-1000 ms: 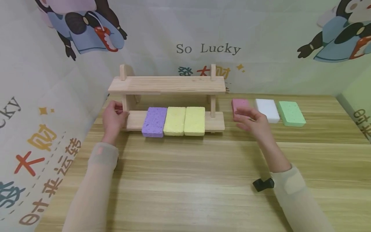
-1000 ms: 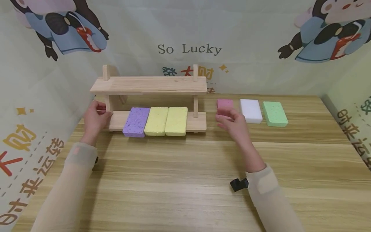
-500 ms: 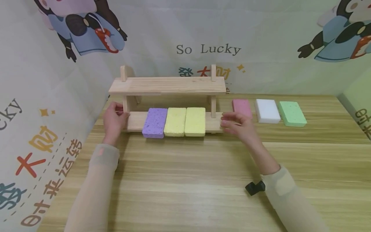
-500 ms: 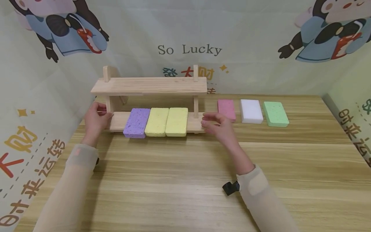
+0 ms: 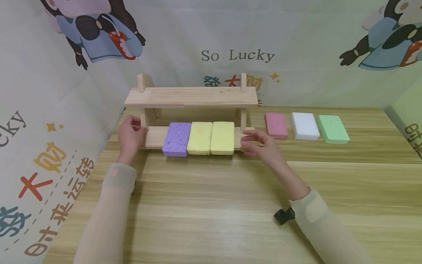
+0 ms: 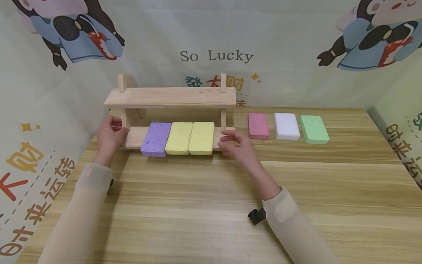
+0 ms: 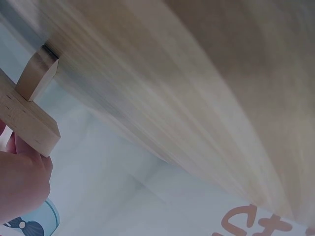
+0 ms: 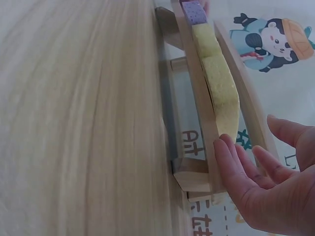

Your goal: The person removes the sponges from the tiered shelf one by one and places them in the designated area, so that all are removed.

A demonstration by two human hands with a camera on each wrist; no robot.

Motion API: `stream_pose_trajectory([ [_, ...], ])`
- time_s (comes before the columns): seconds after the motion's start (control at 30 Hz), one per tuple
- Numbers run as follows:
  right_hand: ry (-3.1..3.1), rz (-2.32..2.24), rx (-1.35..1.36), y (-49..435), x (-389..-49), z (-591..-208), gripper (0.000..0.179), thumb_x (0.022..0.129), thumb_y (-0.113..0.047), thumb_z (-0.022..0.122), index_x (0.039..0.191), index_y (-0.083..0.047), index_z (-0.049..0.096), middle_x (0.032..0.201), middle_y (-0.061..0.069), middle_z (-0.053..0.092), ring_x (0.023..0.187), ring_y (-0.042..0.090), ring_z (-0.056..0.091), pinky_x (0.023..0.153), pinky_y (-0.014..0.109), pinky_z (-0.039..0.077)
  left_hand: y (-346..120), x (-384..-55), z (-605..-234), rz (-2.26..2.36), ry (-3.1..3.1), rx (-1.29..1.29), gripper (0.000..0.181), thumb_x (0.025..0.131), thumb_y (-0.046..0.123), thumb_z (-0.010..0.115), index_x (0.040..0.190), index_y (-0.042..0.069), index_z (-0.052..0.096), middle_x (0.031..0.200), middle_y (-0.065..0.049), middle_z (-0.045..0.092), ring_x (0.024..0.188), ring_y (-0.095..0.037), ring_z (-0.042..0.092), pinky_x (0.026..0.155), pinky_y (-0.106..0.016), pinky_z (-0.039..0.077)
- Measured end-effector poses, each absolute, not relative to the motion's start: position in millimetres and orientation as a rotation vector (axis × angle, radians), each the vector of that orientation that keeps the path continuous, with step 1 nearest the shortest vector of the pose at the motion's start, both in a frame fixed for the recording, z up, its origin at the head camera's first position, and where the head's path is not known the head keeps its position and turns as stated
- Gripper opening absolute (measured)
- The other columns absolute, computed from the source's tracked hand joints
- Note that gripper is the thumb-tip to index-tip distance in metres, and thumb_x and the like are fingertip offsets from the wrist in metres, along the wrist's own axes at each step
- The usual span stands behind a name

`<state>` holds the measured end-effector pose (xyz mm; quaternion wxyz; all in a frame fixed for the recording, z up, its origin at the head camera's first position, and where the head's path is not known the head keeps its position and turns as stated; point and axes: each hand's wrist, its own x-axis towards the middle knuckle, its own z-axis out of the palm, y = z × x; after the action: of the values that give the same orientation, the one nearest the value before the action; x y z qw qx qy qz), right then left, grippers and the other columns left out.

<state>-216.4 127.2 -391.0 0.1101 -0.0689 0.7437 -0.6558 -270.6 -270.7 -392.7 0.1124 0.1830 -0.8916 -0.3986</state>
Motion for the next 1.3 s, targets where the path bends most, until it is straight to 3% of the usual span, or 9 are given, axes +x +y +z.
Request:
stream_pose_trajectory([
  [0.17,2.142,-1.948,-0.215,120,-215,-397,0.051,0.097,-0.006,0.061,0.144,0.004,0.044,0.136,0.031,0.053,0.093,0.007,0.068,0.092,0.037,0.057,-271,-271,-393,-1.171,-2.612,0.532,0.034,0.092,0.002,0.062,0.125,-0.003,0.052,0.126,-0.024,0.062,0.117,-0.034,0.060,0.103,-0.046,0.048],
  [0.4,2.150,-1.953,-0.204,110,-214,-400,0.050,0.096,-0.006,0.063,0.143,0.000,0.047,0.135,0.027,0.054,0.102,0.020,0.069,0.090,0.038,0.058,-270,-270,-393,-1.159,-2.607,0.528,0.034,0.092,0.002,0.062,0.124,-0.004,0.053,0.125,-0.024,0.063,0.115,-0.034,0.061,0.103,-0.045,0.048],
  [0.77,2.180,-2.005,-0.119,96,-215,-402,0.047,0.093,-0.002,0.066,0.138,-0.001,0.053,0.122,0.020,0.057,0.081,0.006,0.067,0.080,0.032,0.061,-271,-270,-394,-1.157,-2.603,0.520,0.034,0.092,0.002,0.062,0.124,-0.004,0.053,0.124,-0.024,0.063,0.116,-0.034,0.061,0.102,-0.045,0.049],
  [1.3,2.144,-2.036,-0.072,93,-214,-401,0.049,0.092,0.002,0.065,0.139,-0.001,0.052,0.122,0.018,0.053,0.077,0.007,0.066,0.076,0.024,0.060,-270,-269,-393,-1.176,-2.611,0.532,0.035,0.093,0.002,0.061,0.126,-0.003,0.052,0.128,-0.023,0.061,0.119,-0.033,0.059,0.105,-0.045,0.048],
])
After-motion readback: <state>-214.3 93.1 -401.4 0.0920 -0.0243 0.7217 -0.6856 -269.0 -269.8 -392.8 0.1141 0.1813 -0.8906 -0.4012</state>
